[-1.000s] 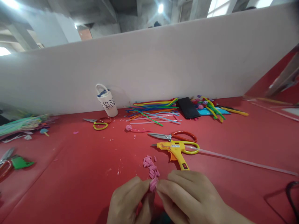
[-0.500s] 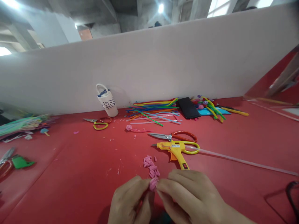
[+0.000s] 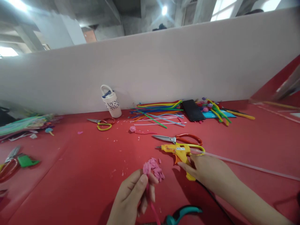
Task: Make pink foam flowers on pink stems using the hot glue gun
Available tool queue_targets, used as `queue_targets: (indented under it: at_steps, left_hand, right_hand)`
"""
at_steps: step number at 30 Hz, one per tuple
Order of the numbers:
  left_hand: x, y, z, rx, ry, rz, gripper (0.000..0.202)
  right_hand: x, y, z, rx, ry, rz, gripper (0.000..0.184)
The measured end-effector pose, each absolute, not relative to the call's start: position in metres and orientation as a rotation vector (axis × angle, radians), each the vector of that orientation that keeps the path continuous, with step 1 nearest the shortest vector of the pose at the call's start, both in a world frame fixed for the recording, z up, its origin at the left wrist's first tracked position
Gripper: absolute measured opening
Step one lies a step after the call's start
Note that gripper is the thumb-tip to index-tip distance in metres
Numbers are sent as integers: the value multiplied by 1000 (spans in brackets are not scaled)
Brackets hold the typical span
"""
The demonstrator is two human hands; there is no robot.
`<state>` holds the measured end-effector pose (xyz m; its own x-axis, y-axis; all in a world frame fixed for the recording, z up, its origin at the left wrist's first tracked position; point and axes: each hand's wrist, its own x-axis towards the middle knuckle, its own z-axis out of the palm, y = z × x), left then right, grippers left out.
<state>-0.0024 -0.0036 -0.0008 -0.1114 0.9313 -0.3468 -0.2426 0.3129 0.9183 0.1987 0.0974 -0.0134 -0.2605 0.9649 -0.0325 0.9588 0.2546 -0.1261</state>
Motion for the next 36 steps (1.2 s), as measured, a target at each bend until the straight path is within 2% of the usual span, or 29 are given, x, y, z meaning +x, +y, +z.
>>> queue_targets:
  at_steps: [8,11,14,18,21,31,34,36]
  left_hand:
    - [-1,-3,2,738,1263,1146,31]
    - [-1,-3,2,768,1259,1172,29]
    - [-2,-2,0,812,1263,1203,28]
    - [-2,0,-2,885,1306,1219,29]
    - [-3,1,-2,906,1370,1181,29]
    - [-3,6,-10,882,1382,1207,28]
    - [-2,6,-10,891,1387,1212,28]
    - [-2,6,-9,904,1397,1205,29]
  right_hand:
    - [199,113,-39,-1843,-2198,537,19]
    - [198,108,-34,-1713,-2081,755,26]
    - [196,100,-23,-1502,-1782,1045,34]
    - [195,86,-6,-1184,-1169,1554,30]
    - [194,75,1,-1111,-1151,1781,22]
    - [193,55,6,-1269,-1471,1560,18]
    - [196,49,1,-1307,-1655,1466,23]
    - [194,44,-2,-1230,-1848,1285,27]
